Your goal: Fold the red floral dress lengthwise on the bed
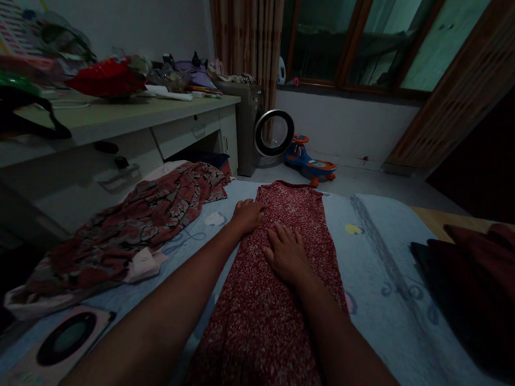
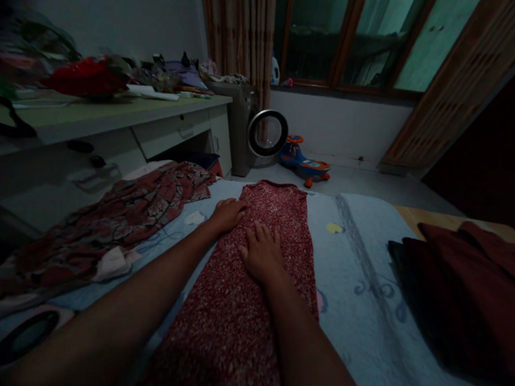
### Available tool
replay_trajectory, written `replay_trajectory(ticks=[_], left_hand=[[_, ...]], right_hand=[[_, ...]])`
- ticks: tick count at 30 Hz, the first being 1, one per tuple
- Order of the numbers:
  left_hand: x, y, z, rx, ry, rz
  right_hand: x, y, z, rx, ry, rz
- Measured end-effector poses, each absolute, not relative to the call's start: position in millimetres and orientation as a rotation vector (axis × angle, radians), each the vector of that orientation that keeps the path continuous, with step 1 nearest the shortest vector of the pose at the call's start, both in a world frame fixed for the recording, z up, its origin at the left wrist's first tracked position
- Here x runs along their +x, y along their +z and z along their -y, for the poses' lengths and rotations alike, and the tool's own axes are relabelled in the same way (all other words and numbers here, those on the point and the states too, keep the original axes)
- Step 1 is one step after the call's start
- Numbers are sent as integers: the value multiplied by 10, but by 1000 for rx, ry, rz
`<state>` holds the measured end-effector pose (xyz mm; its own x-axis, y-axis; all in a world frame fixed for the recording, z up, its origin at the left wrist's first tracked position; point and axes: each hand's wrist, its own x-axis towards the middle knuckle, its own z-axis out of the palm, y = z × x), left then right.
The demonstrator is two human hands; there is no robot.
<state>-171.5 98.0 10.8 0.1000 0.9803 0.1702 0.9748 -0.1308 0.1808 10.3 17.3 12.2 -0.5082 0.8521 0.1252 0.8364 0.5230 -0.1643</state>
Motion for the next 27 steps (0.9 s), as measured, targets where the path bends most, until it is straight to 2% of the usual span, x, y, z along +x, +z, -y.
replay_trajectory(ticks=[9,27], left_hand=[[-1714,215,-1320,2412,303,-2019],[-1547,186,-1480,2468,226,-1937]], right_hand=[[97,99,-187,-1448,142,2560],[83,88,-192,-1467,172,2558]])
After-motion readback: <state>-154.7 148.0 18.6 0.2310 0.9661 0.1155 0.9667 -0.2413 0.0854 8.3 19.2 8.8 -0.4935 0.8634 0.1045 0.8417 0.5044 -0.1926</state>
